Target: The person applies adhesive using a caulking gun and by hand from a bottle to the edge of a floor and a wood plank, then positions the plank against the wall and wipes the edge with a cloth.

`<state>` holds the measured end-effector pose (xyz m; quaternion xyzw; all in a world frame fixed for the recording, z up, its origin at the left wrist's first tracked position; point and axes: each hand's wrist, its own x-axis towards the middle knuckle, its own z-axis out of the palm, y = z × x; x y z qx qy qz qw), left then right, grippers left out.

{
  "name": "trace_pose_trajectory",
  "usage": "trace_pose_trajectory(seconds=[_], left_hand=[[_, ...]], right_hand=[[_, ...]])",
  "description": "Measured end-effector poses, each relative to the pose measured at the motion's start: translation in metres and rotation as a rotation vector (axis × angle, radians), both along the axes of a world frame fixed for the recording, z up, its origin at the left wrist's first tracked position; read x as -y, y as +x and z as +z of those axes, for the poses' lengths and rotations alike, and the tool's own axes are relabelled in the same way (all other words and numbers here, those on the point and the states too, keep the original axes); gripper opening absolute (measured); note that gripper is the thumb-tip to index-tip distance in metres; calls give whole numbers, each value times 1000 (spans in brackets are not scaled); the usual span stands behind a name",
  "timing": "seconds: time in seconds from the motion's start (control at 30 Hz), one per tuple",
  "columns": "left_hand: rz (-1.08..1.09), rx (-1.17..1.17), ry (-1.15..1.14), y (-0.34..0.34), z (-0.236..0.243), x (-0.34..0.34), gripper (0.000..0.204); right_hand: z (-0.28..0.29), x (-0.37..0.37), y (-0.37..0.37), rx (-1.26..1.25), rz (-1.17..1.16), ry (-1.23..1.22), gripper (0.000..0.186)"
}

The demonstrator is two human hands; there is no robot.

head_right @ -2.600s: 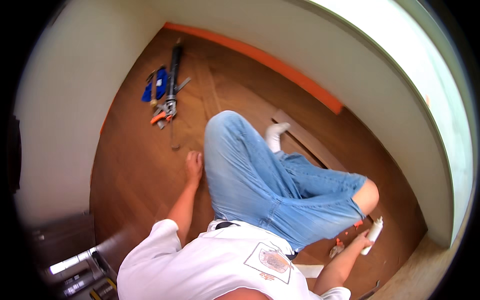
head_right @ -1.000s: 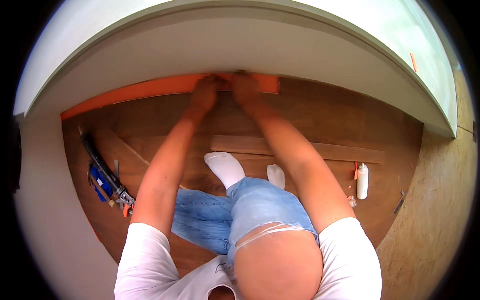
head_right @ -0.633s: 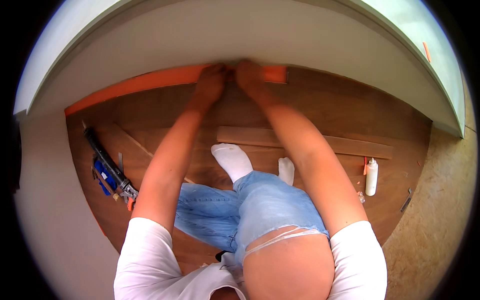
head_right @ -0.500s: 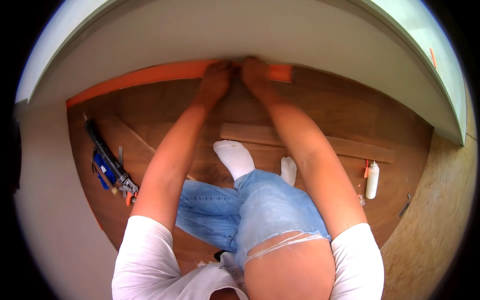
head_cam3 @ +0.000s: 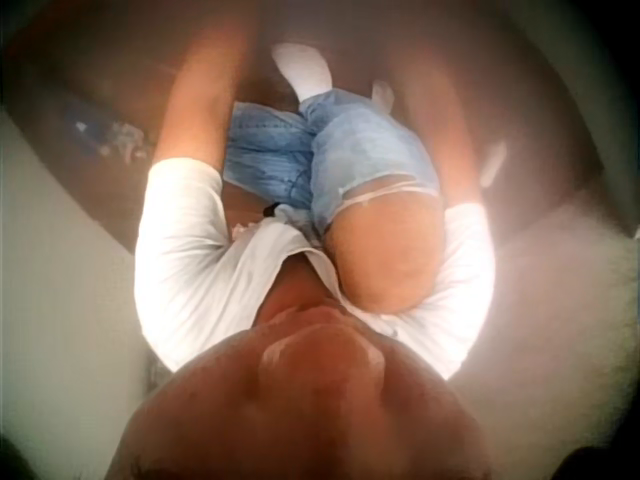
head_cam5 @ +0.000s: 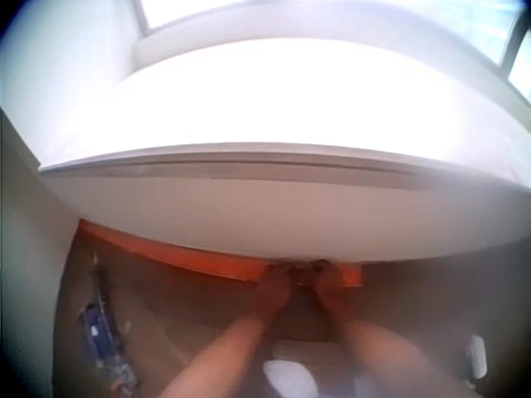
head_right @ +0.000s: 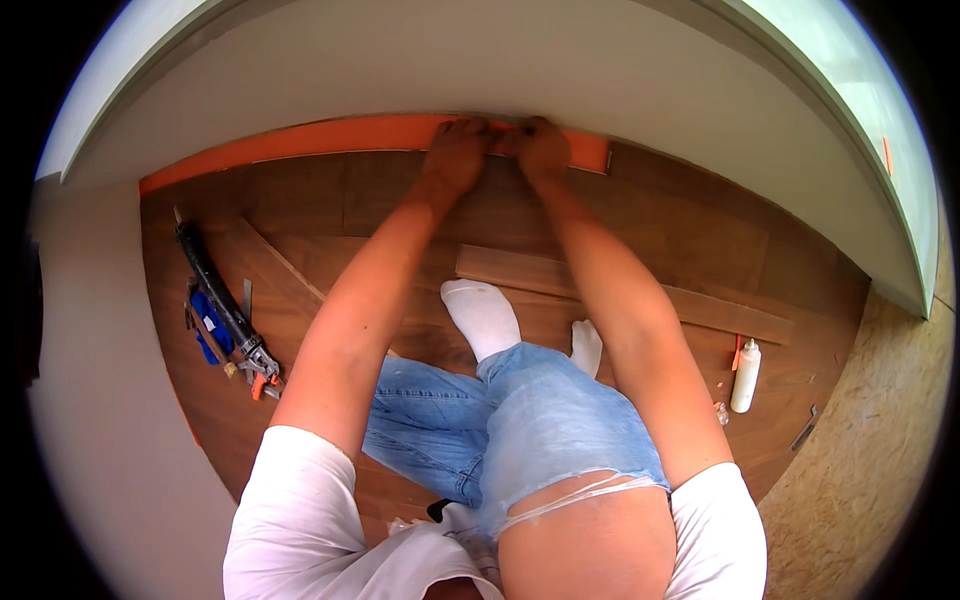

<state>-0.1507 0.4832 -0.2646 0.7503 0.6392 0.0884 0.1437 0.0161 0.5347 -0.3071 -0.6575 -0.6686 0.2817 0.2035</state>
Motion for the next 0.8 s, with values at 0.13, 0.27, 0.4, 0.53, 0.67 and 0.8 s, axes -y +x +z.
trace_pose_trajectory(seconds=[0.13,0.27,0.4,0.53,0.67,0.8], left_hand=[[-10,-17,24,-1,5,-2,32],[-10,5,-7,-4,5,-4,31],[-4,-23,20,-4,2,-2,30],[-2,-4,8,-7,5,0,27],[-11,-59,8,1,12,-5,26],[4,-57,26,3,9,-10,27]], right_hand=[[-11,-14,13,-168,-59,-167,33],[-14,-18,25,-552,-99,-394,31],[6,-14,24,-735,-129,-473,30],[36,-12,24,-817,-136,-605,26],[34,-22,42,-834,68,-683,16],[56,-25,46,-935,127,-786,16]])
